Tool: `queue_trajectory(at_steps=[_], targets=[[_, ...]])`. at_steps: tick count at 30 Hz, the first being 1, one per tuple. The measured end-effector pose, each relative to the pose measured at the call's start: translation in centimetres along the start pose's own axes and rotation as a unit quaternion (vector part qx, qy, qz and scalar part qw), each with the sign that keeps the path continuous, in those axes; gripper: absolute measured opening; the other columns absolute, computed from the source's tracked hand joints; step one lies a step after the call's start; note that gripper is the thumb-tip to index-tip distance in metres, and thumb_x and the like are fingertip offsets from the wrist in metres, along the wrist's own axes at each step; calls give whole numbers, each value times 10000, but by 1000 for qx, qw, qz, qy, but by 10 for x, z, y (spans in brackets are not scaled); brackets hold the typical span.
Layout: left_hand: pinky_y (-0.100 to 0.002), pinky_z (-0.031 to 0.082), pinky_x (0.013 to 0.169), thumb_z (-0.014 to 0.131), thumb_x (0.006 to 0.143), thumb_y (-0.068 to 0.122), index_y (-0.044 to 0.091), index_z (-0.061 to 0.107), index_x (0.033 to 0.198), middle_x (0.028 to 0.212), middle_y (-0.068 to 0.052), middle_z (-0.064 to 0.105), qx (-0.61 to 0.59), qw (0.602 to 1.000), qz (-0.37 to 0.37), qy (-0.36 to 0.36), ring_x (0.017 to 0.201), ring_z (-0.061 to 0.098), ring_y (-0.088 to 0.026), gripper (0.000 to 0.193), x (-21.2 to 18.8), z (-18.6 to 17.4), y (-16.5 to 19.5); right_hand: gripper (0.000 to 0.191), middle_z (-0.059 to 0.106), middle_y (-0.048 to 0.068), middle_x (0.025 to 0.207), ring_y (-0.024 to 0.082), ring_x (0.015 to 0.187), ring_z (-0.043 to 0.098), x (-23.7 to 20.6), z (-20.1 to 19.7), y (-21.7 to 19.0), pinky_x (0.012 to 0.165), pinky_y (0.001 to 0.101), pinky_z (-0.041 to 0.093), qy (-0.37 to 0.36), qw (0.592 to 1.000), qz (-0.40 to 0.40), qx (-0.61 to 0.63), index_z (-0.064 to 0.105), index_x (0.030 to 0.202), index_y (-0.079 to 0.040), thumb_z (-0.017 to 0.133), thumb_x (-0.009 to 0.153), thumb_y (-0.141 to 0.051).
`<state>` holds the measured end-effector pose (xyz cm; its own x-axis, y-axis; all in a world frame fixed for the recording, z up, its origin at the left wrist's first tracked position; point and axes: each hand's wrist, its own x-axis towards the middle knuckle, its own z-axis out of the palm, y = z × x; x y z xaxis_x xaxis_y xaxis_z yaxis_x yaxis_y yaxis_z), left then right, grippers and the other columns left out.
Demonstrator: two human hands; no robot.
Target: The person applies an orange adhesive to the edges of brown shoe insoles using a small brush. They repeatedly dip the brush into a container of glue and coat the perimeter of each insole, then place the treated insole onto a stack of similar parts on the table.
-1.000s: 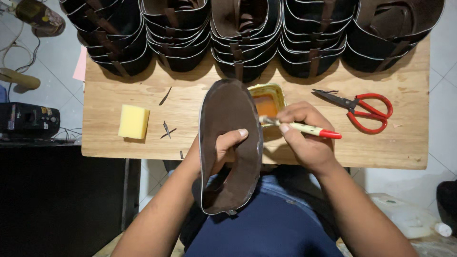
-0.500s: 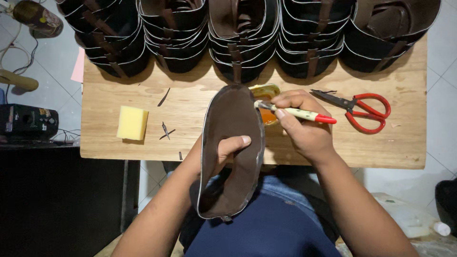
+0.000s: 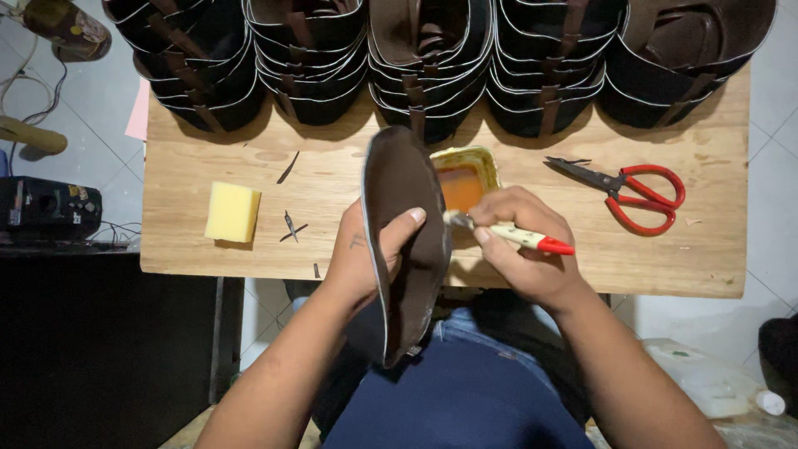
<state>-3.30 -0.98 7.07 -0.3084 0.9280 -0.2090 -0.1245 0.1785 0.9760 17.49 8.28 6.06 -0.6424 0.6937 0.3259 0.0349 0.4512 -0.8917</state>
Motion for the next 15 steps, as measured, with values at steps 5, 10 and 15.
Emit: queue_trajectory(at_steps=[5,10,15], targets=[[-308,576,804,642,941,139,-22,677,1141,1016,-72,743,2,1000,14,24,890,683,-137,260,0,1,1,142,685,146,1095,244,1039,667,-2,2,-7,952,351,533,27,1000,-14,3,650,1037,7,670,897,-6],[-315,573,805,650,954,137,-29,691,1135,1021,-79,744,-40,998,27,37,900,685,-148,250,2,3,0,123,693,130,1087,226,1027,683,-1,4,-7,936,341,547,4,1000,-2,3,640,1012,-11,683,897,-22],[-316,573,822,650,964,125,-43,683,1146,1037,-88,736,-84,996,31,27,924,686,-162,249,2,4,-4,139,687,143,1117,240,1056,674,-4,4,-5,945,351,542,33,999,-18,-28,655,1037,1,695,906,-17]])
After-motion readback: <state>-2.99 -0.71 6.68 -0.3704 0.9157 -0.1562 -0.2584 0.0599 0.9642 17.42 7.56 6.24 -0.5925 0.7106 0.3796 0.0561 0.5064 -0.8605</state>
